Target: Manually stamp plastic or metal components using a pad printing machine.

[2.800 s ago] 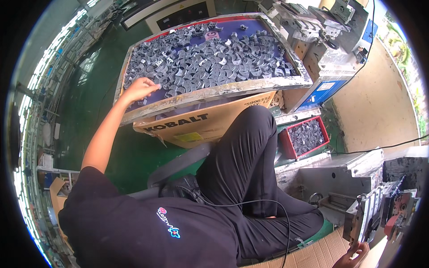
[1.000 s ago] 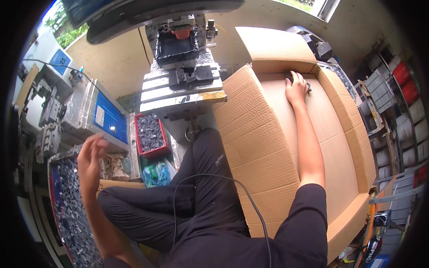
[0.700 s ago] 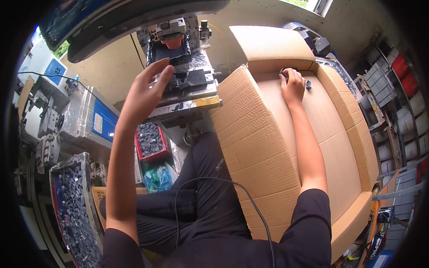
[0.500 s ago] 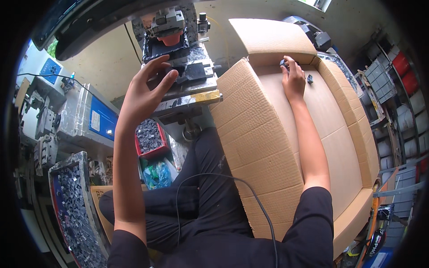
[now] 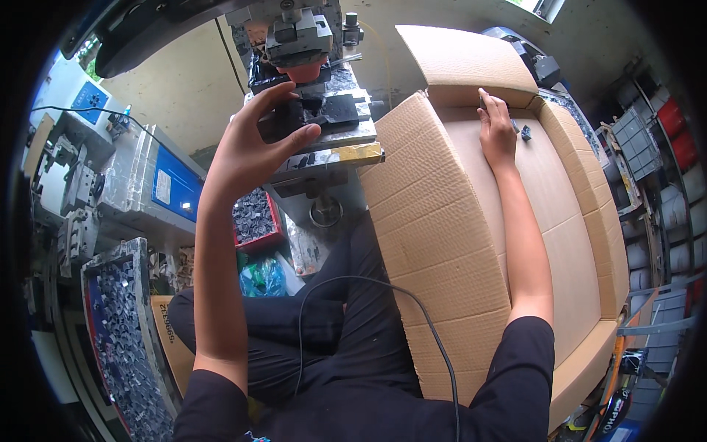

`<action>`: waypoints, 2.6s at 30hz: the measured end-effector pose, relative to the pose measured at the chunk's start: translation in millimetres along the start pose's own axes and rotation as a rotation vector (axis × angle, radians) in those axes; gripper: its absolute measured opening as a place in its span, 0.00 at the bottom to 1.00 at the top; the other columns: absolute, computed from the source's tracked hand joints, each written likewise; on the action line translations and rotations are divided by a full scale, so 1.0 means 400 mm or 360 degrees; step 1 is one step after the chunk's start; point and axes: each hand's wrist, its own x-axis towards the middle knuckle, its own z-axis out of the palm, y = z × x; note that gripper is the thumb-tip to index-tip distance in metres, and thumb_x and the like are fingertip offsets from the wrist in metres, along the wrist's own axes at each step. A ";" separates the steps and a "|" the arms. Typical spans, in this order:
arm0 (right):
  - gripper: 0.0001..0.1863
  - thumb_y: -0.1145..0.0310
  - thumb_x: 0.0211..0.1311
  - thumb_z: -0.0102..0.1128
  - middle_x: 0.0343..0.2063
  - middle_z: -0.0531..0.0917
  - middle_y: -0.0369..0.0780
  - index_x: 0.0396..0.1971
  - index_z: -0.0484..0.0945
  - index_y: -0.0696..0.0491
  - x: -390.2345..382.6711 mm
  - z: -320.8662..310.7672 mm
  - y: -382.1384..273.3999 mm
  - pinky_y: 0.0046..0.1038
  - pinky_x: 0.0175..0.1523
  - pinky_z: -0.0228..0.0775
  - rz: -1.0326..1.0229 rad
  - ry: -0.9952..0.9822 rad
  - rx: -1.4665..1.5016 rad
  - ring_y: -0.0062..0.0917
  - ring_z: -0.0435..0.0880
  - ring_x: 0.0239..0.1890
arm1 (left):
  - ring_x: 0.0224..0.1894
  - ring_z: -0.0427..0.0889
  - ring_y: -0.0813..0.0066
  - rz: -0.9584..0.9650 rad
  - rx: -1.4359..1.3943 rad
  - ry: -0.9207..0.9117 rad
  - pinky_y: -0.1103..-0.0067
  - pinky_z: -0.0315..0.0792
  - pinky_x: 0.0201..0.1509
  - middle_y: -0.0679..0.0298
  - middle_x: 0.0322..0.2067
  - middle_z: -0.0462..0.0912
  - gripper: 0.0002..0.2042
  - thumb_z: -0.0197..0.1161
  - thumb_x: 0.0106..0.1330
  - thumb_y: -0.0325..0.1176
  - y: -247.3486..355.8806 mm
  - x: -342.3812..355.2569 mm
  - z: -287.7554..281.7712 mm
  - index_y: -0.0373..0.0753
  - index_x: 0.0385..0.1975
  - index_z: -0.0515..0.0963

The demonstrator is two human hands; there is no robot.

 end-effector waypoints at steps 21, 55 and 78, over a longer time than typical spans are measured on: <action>0.21 0.68 0.73 0.64 0.42 0.87 0.42 0.64 0.77 0.43 0.002 0.011 0.009 0.38 0.45 0.80 0.0048 0.0006 0.0114 0.36 0.89 0.44 | 0.57 0.85 0.59 -0.0153 -0.0271 -0.0205 0.67 0.78 0.62 0.50 0.54 0.85 0.40 0.81 0.56 0.54 0.021 0.009 -0.015 0.34 0.64 0.77; 0.08 0.74 0.69 0.67 0.42 0.92 0.38 0.46 0.85 0.52 0.170 -0.109 -0.584 0.32 0.52 0.80 -0.0465 -0.0613 0.1060 0.28 0.92 0.48 | 0.60 0.85 0.60 0.0133 0.0084 0.0151 0.66 0.77 0.65 0.51 0.57 0.85 0.40 0.81 0.55 0.55 -0.033 0.008 0.022 0.36 0.64 0.78; 0.09 0.75 0.71 0.64 0.50 0.90 0.44 0.48 0.84 0.55 0.187 -0.111 -0.612 0.39 0.59 0.78 -0.0527 -0.0769 0.0903 0.35 0.89 0.55 | 0.55 0.87 0.58 0.0206 -0.0041 0.0163 0.68 0.77 0.63 0.51 0.53 0.87 0.30 0.75 0.61 0.53 -0.034 0.013 0.017 0.37 0.57 0.83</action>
